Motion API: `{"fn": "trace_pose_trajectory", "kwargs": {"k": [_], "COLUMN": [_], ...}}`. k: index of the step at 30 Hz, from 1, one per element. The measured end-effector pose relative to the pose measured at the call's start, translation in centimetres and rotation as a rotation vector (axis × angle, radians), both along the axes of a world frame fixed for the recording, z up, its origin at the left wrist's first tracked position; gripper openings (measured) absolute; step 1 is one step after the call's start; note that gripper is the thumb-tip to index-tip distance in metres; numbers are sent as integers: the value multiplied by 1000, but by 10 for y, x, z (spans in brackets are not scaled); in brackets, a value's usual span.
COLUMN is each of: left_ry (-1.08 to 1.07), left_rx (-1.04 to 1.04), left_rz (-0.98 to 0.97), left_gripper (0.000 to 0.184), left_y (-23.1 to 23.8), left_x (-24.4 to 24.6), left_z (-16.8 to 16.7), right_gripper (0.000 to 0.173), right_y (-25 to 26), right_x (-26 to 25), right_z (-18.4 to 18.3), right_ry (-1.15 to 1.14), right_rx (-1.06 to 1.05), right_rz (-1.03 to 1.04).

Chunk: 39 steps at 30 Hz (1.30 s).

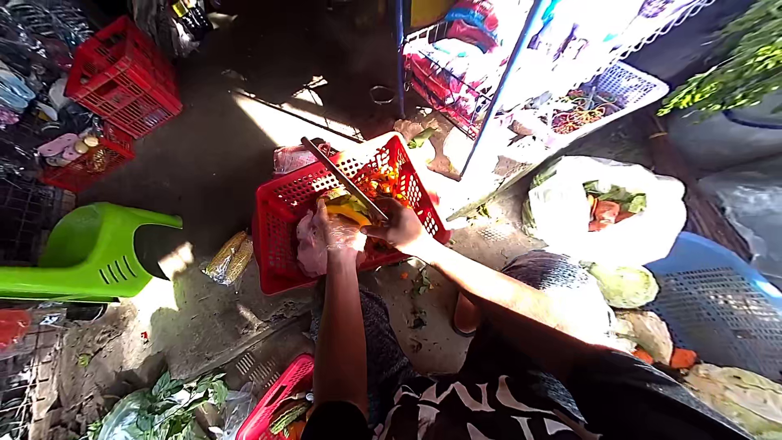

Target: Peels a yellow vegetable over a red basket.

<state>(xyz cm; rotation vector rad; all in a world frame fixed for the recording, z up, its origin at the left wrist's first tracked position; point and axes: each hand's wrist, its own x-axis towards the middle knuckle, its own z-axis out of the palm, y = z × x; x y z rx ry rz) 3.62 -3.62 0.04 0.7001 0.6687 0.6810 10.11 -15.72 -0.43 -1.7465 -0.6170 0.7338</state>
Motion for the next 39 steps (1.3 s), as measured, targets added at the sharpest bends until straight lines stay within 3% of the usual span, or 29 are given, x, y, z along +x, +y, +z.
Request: {"fn": "trace_pose_trajectory", "kwargs": {"k": [3,5,7,9,11,13,15,17,19,22,26,30,33,36,39], "left_ry": [-208,-273,-268,-129,143,383,620,798,713,499,289,183,196,360,295], "left_rx": [-80,-119,-136,-11,302,556,696,729,606,293,124,129,153,386,255], "left_rz": [-75,-88,-92,-84,-76,-211,-370,-525,-600,-544,-202,-176,-171,-176,-170], "left_gripper": [51,53,65,65,50,46,45,41,40,33,47,34,39,42,38], "left_y": [-1,1,8,20,28,35,38,30,26,7,4,2,-4,-3,-2], "left_x": [-3,-8,-15,-22,-25,-25,-25,-28,-30,-24,-17,-19,-24,-30,-30], "left_z": [-2,-2,1,11,18,6,-16,-17,-22,-2,4,-1,0,-4,-2], "right_gripper": [55,41,37,39,44,45,43,39,41,68,75,57,59,64,62], "right_y": [2,0,-2,-8,-21,-33,-34,-31,-25,-20,-27,-27,-21,-14,-8], "right_x": [10,12,16,26,37,44,44,38,33,35,37,17,3,-2,0], "right_z": [-1,2,5,15,27,35,35,25,14,16,19,2,-14,-26,-33], "right_ry": [-79,-118,-180,-272,-382,-531,-658,-750,-830,-726,-615,-809,-917,-1080,-1263], "right_rx": [17,51,106,115,79,6,-50,-66,-59,-123,-144,-9,86,148,214], "right_rz": [31,68,119,198,295,410,476,474,402,263,186,185,227,196,111]}}
